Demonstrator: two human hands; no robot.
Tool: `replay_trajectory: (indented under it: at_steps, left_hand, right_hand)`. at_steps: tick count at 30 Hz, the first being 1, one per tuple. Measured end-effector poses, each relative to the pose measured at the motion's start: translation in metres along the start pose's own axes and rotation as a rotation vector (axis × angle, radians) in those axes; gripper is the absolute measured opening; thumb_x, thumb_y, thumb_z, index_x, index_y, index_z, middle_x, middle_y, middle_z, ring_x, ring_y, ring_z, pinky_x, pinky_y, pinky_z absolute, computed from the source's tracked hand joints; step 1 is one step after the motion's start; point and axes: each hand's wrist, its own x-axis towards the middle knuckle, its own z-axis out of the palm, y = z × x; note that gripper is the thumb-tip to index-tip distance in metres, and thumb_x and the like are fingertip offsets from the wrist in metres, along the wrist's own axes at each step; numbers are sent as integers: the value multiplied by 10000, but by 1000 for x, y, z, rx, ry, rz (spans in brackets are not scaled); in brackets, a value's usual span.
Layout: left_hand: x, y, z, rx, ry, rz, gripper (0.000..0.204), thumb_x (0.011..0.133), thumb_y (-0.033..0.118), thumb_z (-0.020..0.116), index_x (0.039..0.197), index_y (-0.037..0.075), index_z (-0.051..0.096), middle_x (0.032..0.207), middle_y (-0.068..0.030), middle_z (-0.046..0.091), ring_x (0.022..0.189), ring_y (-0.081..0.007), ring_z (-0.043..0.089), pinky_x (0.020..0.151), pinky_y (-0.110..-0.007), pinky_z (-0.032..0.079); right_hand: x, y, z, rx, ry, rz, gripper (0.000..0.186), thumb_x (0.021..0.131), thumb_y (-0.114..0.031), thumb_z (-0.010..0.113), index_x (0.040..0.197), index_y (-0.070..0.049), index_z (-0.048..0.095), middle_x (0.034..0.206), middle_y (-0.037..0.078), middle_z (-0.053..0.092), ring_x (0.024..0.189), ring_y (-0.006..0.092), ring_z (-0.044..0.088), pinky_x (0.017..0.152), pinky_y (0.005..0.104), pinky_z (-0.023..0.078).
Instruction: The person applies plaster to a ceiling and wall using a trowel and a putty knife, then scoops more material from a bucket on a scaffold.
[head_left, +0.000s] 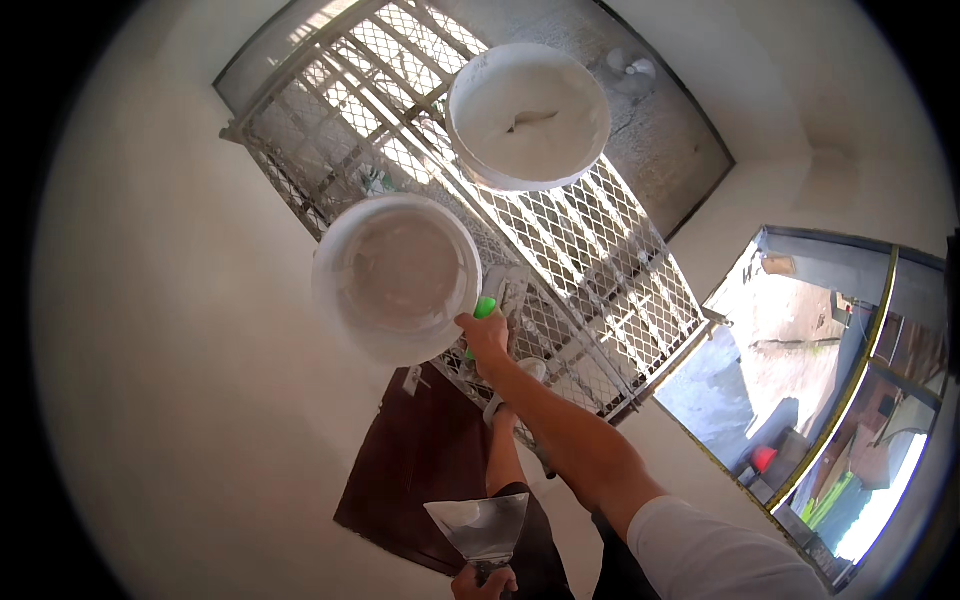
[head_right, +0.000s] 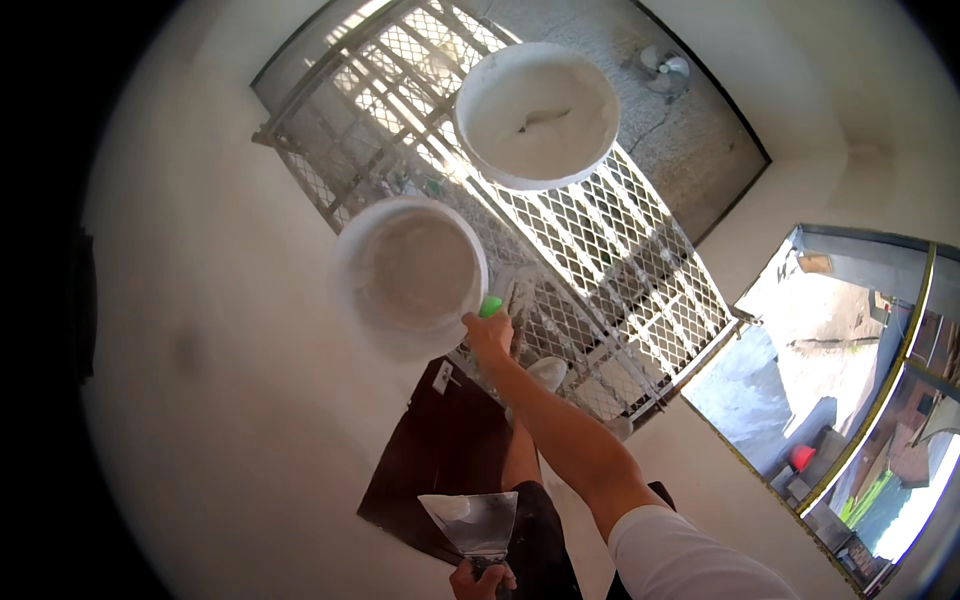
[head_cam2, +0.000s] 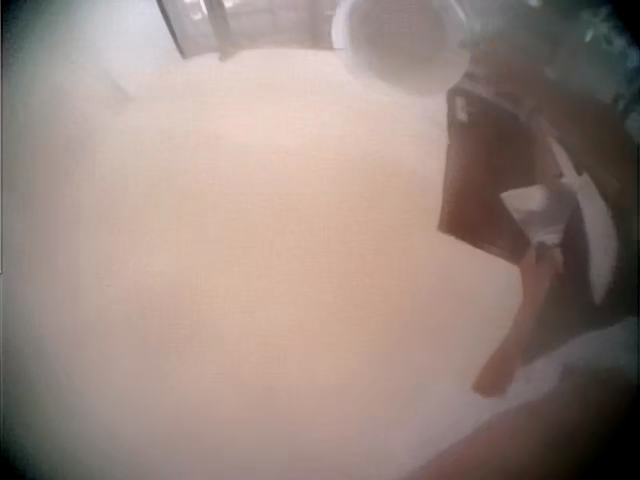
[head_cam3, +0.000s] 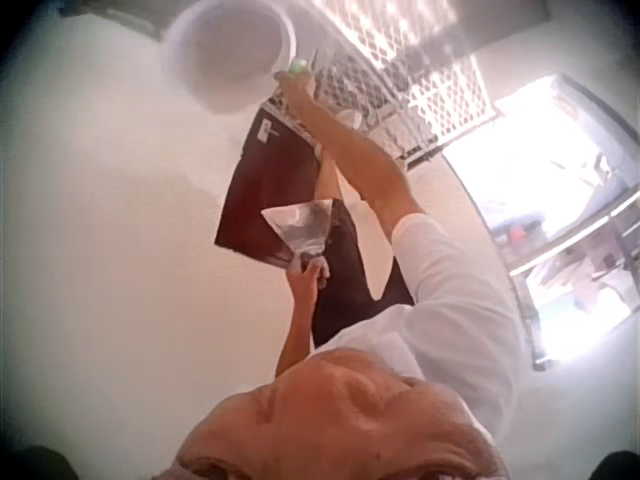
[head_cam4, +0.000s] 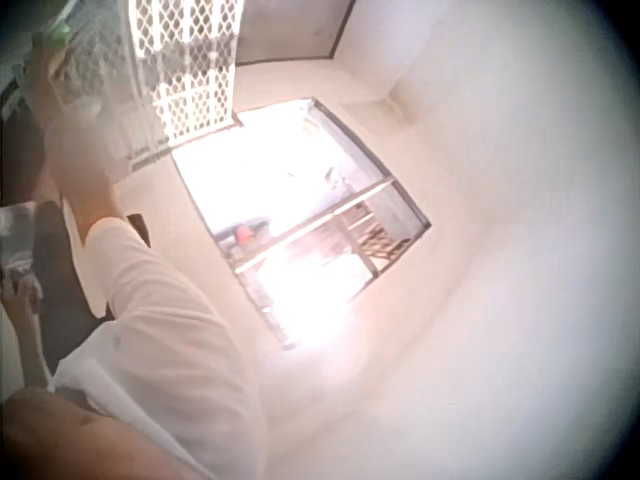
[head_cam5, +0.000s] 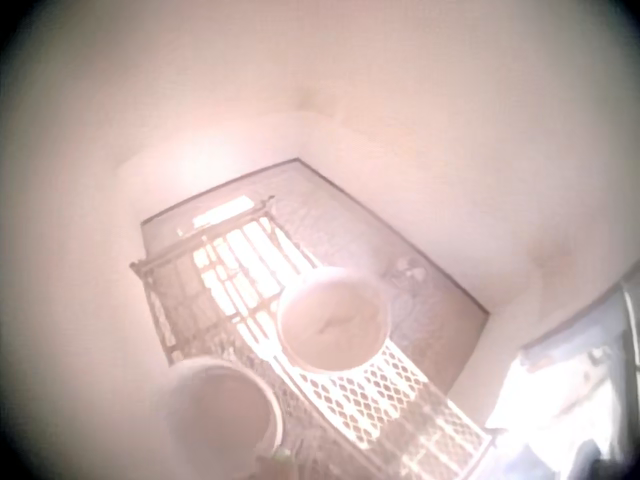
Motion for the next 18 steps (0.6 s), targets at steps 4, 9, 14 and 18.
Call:
replay_trajectory:
  at_steps: [4, 9, 14, 18]
  left_hand:
    - [30, -11, 16, 48, -10, 58, 172, 922, 164, 662, 824, 89, 542, 568, -12, 540, 420, -83, 460, 373, -244, 341]
    - [44, -33, 56, -49, 50, -46, 166, 943, 187, 669, 906, 80, 548, 592, -13, 551, 438, -108, 492, 371, -262, 369]
    - [55, -53, 75, -107, 55, -159, 164, 945, 180, 667, 916, 81, 540, 589, -13, 550, 434, -109, 493, 366, -265, 371]
    - [66, -77, 81, -147, 53, -172, 166, 945, 172, 668, 910, 82, 532, 584, -11, 549, 430, -105, 491, 366, -261, 370]
  right_hand:
    - [11, -21, 77, 125, -13, 21, 286, 788, -202, 762, 913, 22, 634, 765, 72, 629, 595, 166, 593, 510, 334, 481]
    - [25, -35, 58, 224, -214, -31, 486, 796, -313, 824, 1080, 5, 589, 978, 123, 639, 857, 210, 636, 624, 358, 526]
    - [92, -101, -58, 881, -70, 62, 635, 849, -281, 802, 1312, -24, 451, 1268, 209, 500, 1141, 336, 562, 929, 469, 568]
    - [161, -152, -109, 1025, -246, -193, 799, 877, -447, 741, 1470, -76, 356, 1368, 173, 463, 1226, 332, 532, 1015, 484, 499]
